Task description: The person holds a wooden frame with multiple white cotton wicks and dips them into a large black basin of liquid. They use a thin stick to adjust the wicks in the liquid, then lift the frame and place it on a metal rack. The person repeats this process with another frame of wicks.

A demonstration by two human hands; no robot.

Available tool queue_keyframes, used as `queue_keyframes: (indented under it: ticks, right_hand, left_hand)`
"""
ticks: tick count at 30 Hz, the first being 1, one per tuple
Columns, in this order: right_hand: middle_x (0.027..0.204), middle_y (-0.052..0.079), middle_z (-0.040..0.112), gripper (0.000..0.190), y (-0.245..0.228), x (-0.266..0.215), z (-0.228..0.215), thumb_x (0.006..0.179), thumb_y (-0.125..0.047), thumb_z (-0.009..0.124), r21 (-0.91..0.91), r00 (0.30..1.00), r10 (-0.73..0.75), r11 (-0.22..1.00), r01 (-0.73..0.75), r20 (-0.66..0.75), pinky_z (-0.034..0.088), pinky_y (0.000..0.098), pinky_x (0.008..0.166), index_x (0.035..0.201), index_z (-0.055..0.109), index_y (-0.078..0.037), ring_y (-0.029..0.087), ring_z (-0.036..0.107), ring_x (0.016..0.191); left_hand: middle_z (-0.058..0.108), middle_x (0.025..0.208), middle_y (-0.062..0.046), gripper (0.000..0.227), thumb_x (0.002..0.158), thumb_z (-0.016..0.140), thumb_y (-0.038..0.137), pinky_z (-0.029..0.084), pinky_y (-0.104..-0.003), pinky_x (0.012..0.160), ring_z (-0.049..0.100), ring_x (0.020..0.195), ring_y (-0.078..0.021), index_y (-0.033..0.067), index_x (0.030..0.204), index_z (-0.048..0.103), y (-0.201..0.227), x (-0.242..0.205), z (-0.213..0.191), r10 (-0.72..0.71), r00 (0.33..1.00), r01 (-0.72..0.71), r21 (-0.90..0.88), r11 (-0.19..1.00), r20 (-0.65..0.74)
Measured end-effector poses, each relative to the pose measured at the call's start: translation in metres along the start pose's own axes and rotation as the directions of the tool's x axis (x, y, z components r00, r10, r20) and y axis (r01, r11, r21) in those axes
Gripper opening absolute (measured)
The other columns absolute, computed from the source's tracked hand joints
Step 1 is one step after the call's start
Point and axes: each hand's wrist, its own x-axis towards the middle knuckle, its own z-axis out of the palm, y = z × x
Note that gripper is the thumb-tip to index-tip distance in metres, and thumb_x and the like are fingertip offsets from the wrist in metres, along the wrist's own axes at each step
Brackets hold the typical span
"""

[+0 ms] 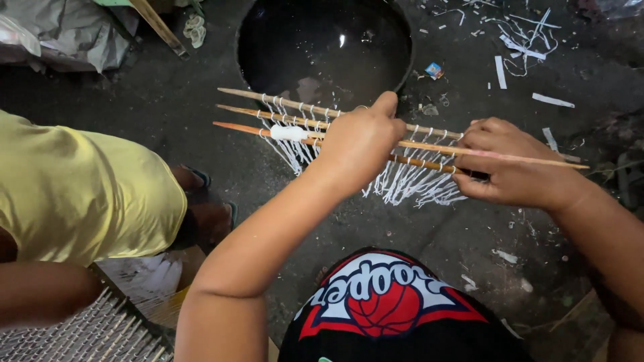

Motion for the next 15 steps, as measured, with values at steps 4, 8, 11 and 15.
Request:
queue_keyframes:
  ticks: [4, 8, 11, 15]
  right_hand:
    - [0.086, 0.005, 0.061, 0.012, -0.001, 0.001, 0.001, 0.091, -0.023, 0.068, 0.007, 0.999, 0.028, 1.0, -0.028, 0.046, 0.047, 0.048, 0.092, 0.086, 0.07, -0.012, 0.03, 0.057, 0.089]
    - [0.088, 0.005, 0.063, 0.013, -0.005, 0.004, 0.001, 0.09, -0.023, 0.066, -0.003, 0.997, 0.042, 0.999, -0.042, 0.066, 0.048, 0.0489, 0.097, 0.092, 0.072, -0.012, 0.03, 0.059, 0.091]
    - [0.086, 0.002, 0.066, 0.018, -0.001, 0.003, 0.004, 0.09, -0.026, 0.068, -0.001, 0.994, 0.055, 0.998, -0.055, 0.099, 0.048, 0.0478, 0.099, 0.08, 0.073, -0.011, 0.027, 0.061, 0.09]
    - [0.088, 0.004, 0.066, 0.016, 0.006, -0.002, 0.012, 0.085, -0.025, 0.073, 0.011, 0.999, 0.008, 1.0, -0.009, 0.036, 0.049, 0.0487, 0.097, 0.088, 0.074, -0.009, 0.029, 0.06, 0.093]
  left_hand:
    - [0.047, 0.085, -0.012, 0.028, 0.064, 0.071, -0.011, 0.026, -0.045, 0.032, 0.04, 0.043, -0.0293, 0.0069, 0.059, 0.05, -0.002, 0.003, 0.007, -0.003, 1.0, 0.003, 0.011, 1.0, -0.001]
    - [0.048, 0.087, -0.013, 0.023, 0.067, 0.069, -0.011, 0.03, -0.049, 0.033, 0.045, 0.044, -0.0338, 0.0055, 0.061, 0.054, -0.002, 0.002, 0.001, -0.012, 1.0, 0.012, 0.001, 1.0, 0.003]
    - [0.051, 0.091, -0.013, 0.024, 0.069, 0.081, 0.001, 0.036, -0.052, 0.032, 0.053, 0.051, -0.0361, 0.0044, 0.065, 0.057, -0.007, -0.001, -0.022, -0.061, 0.998, 0.062, -0.053, 0.997, 0.023]
    - [0.054, 0.112, -0.009, 0.024, 0.089, 0.058, 0.01, 0.049, -0.056, 0.059, 0.067, 0.076, -0.0349, 0.0207, 0.11, 0.064, -0.026, -0.02, -0.101, -0.397, 0.911, 0.407, -0.095, 0.908, 0.107]
